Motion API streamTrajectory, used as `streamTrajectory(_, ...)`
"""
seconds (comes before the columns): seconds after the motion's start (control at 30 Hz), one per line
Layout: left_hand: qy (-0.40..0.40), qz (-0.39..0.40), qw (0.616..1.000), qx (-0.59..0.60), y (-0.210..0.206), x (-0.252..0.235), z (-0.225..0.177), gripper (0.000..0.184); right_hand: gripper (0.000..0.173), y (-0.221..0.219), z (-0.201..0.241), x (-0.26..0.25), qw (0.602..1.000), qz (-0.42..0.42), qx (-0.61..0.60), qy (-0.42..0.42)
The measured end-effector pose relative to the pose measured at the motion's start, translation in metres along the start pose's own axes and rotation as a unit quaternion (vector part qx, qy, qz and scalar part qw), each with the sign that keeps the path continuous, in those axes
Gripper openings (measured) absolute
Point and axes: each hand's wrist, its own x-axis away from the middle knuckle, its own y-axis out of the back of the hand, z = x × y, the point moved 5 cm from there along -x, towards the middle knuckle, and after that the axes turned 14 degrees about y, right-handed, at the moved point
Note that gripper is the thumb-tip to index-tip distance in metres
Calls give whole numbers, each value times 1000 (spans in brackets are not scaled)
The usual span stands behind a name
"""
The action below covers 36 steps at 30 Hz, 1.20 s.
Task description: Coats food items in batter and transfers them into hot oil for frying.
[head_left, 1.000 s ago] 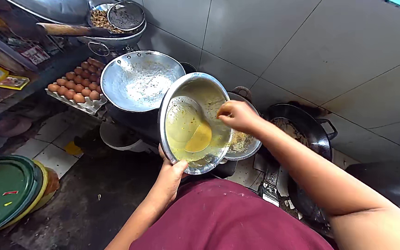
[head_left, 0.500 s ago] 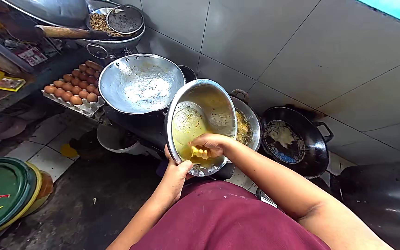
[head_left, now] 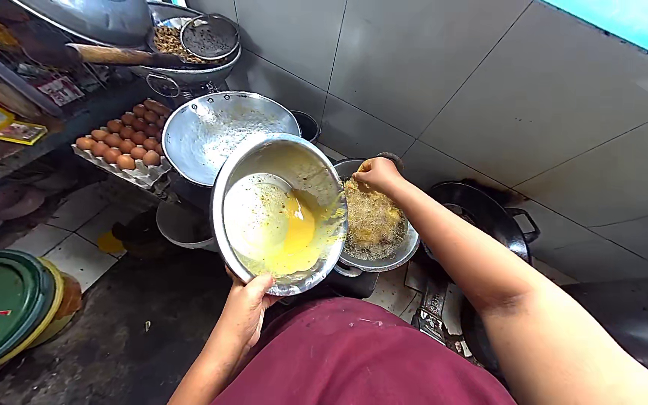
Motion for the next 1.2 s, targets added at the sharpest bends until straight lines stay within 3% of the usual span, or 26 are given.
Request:
streamTrajectory(0.17,-4,-11,1000,1,10,6,0,50,20,5,-1,-15,996,-23,81,9)
streamTrajectory(0.3,-4,-11,1000,15,16,10,3,48,19,0,-39,2,976,54,209,-10)
streamTrajectory(0.47,-3,-10,1000,28,20,12,5,46,15,-19,-65,23,980,86,175,27)
streamTrajectory(0.6,-8,-15,1000,24,21,11,2,47,21,-27,-35,26,997,53,41,29)
streamTrajectory(0.67,-10,-15,1000,21,20,10,3,48,26,-45,-28,23,995,94,14,27)
streamTrajectory(0.73,-14,-15,1000,20,19,9,1,43,36,-58,-27,21,992,105,57,30)
streamTrajectory(0.9,-5,-16,1000,16,18,10,1,45,17,-66,-40,39,980,116,159,12)
streamTrajectory(1.03,-3,-9,1000,4,15,8,0,52,26,-26,-36,55,992,17,128,-1)
streamTrajectory(1.1,-2,-5,1000,-9,13,5,2,58,26,-6,-12,58,995,-37,83,38)
streamTrajectory(1.2,2,2,1000,-15,6,1,4,64,23,-7,44,60,980,-39,51,186)
